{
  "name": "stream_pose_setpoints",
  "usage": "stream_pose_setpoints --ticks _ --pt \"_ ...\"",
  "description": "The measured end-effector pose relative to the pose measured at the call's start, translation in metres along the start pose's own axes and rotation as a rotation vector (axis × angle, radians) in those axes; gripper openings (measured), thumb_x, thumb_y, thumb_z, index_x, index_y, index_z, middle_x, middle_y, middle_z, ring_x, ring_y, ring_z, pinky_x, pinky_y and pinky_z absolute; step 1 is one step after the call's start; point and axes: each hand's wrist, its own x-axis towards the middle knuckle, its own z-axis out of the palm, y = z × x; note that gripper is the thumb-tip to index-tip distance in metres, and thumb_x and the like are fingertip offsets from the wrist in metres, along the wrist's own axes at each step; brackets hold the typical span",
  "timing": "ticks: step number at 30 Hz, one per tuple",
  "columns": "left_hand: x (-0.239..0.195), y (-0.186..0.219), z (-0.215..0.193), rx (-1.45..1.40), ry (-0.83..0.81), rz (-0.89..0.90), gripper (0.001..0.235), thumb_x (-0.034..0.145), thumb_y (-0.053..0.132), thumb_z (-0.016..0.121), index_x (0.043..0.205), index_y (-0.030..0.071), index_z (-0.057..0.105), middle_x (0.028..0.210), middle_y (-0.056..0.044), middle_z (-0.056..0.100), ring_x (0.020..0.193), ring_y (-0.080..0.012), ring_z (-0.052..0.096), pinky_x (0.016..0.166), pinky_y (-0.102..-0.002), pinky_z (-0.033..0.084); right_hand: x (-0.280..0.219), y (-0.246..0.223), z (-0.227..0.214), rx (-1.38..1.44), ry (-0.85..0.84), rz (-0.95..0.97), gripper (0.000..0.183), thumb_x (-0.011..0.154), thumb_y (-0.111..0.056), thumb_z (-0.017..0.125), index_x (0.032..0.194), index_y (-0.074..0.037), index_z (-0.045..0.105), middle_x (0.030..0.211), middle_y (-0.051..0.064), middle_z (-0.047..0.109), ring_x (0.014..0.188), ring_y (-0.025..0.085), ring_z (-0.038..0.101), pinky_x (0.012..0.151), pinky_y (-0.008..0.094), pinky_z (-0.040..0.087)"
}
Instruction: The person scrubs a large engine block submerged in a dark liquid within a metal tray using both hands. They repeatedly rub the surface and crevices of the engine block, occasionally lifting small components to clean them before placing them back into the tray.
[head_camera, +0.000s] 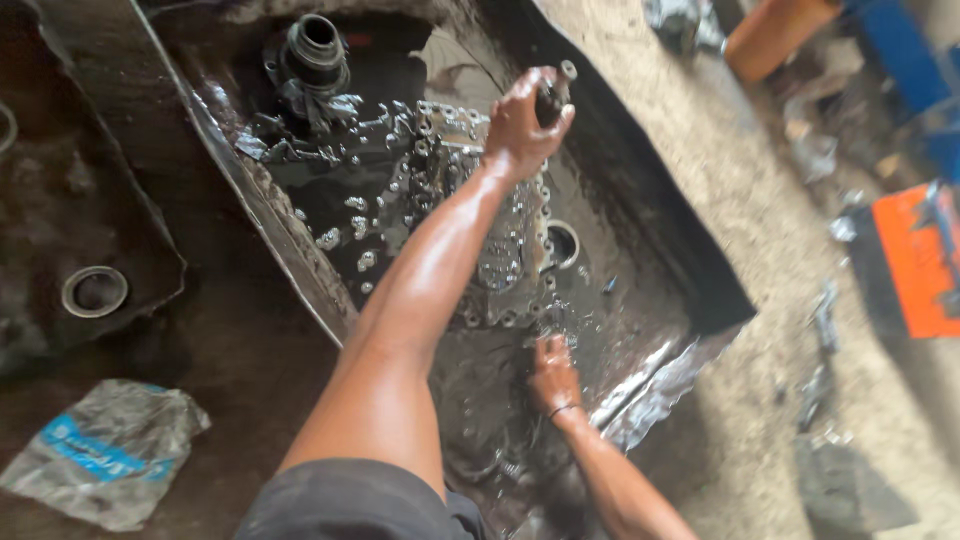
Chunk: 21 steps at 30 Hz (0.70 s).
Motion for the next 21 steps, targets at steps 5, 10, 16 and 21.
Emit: stream_pose_setpoints --ticks 5,10,16,21 --pt "0.001 -0.016 0.001 -0.088 -0.152 -0.146 0.034 0.091 0.033 0.070 0.106 0.007 0.055 0.093 -0.011 0.074 0.084 -0.0305 0.077 0.080 -0.046 0.060 0.036 -0.025 -0.067 0.931 -0.222 0.275 0.033 0.091 -0.028 0.063 0.112 -0.003 0.063 0.102 0.017 0.065 0.077 0.024 0.058 0.065 0.039 0.049" --pt "0.000 -0.016 0.008 -0.078 -0.045 -0.085 0.038 0.090 0.032 0.072 0.111 0.007 0.054 0.099 -0.016 0.074 0.088 -0.0349 0.076 0.080 -0.048 0.060 0.135 -0.042 -0.236 1.510 -0.165 0.223 0.034 0.103 -0.039 0.056 0.090 -0.008 0.063 0.074 0.007 0.066 0.058 0.016 0.059 0.051 0.031 0.047" --pt "0.005 -0.003 0.013 0.052 -0.040 -0.261 0.050 0.077 0.032 0.083 0.114 0.008 0.060 0.107 -0.018 0.076 0.093 -0.0339 0.075 0.083 -0.044 0.061 0.260 -0.065 -0.365 1.386 -0.033 0.017 0.020 0.091 -0.008 0.068 0.109 -0.009 0.060 0.099 0.006 0.069 0.079 0.015 0.069 0.064 0.030 0.055" --pt "0.021 -0.002 0.008 -0.085 -0.060 -0.091 0.045 0.080 0.038 0.089 0.107 0.007 0.070 0.100 -0.012 0.078 0.093 -0.0284 0.076 0.081 -0.042 0.061 0.339 -0.039 -0.374 0.602 0.187 -0.527 0.018 0.101 -0.016 0.070 0.114 -0.003 0.072 0.103 0.016 0.074 0.091 0.025 0.072 0.080 0.038 0.059"
